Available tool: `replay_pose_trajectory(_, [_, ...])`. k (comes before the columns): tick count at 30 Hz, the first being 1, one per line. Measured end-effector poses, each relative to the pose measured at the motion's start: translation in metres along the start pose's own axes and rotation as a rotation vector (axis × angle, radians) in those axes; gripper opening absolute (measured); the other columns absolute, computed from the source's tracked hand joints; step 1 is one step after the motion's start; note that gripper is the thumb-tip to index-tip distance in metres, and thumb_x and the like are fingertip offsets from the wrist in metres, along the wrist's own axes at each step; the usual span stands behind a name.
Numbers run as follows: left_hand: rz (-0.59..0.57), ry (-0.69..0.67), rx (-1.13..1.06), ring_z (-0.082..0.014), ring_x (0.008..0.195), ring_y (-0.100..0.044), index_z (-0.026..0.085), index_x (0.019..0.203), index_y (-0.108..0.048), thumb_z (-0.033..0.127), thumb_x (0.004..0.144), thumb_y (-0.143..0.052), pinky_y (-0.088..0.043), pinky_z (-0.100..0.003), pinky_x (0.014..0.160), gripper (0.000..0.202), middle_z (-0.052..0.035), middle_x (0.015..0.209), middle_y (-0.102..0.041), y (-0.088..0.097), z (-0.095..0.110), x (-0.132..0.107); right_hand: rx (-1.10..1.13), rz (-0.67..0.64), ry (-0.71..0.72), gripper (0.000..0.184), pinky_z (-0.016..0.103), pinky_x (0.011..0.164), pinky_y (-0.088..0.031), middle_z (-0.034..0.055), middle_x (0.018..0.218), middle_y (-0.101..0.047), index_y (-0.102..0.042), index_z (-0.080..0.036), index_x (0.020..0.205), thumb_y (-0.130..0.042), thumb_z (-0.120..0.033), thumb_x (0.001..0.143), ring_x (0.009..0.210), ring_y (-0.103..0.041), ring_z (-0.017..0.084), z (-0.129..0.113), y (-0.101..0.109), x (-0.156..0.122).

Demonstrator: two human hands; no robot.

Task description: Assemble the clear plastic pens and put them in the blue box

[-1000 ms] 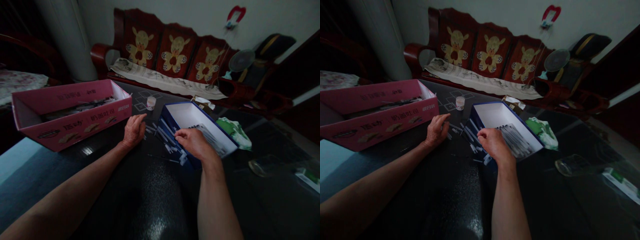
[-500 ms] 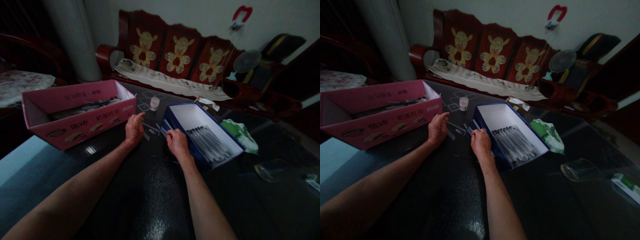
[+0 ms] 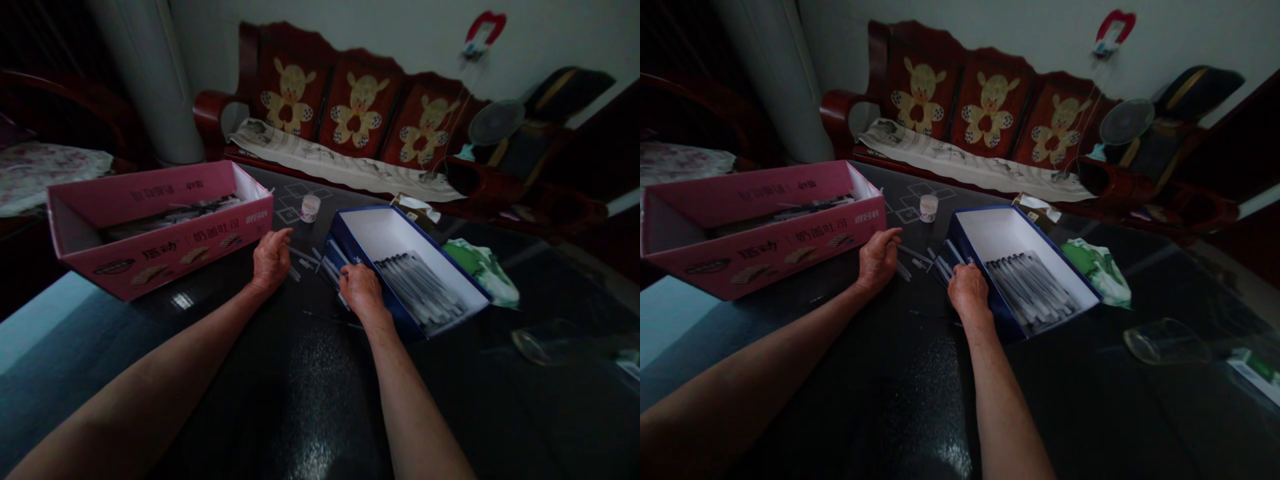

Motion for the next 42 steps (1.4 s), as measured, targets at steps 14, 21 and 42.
replay_pose_trajectory(14, [-0.099, -0.041, -0.104, -0.0126, 0.070, -0.060, 0.014, 0.101, -0.068, 0.019, 0.086, -0.050, -0.048, -0.024, 0.066, 0.024, -0.0037, 0.077, -0.065, -0.006, 0.017, -0.002, 0.094, 0.066, -0.020, 0.020, 0.034, 0.073, -0.050, 0.0143, 0.084, -0.073, -0.071, -0.015, 0.085, -0.055, -0.027, 0.081, 0.082, -0.069, 0.025, 0.005, 0.018, -0.001])
replay_pose_trajectory(21, [-0.454, 0.422, -0.624, -0.0116, 0.057, -0.061, 0.012, 0.100, -0.070, 0.046, 0.083, -0.058, -0.049, -0.021, 0.054, 0.039, -0.0042, 0.074, -0.070, -0.039, 0.011, -0.013, 0.644, 0.130, 0.161, 0.015, 0.025, 0.062, -0.047, 0.0031, 0.072, -0.072, -0.066, -0.019, 0.085, -0.058, -0.031, 0.082, 0.064, -0.066, 0.015, -0.037, 0.037, -0.014])
replay_pose_trajectory(42, [-0.308, -0.144, 0.107, -0.0152, 0.077, -0.066, 0.018, 0.114, -0.065, 0.035, 0.093, -0.049, -0.050, -0.023, 0.068, 0.032, -0.0075, 0.091, -0.071, -0.020, 0.031, -0.010, 0.273, 0.217, 0.434, 0.037, 0.032, 0.093, -0.045, 0.0074, 0.117, -0.061, -0.064, -0.022, 0.115, -0.050, -0.011, 0.084, 0.106, -0.056, 0.021, -0.052, 0.019, -0.015])
Point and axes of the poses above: each hand's wrist, its own x-axis towards the middle knuckle, its own y-axis out of the back of the hand, z = x × y, the point moved 9 cm from there along x, towards the middle knuckle
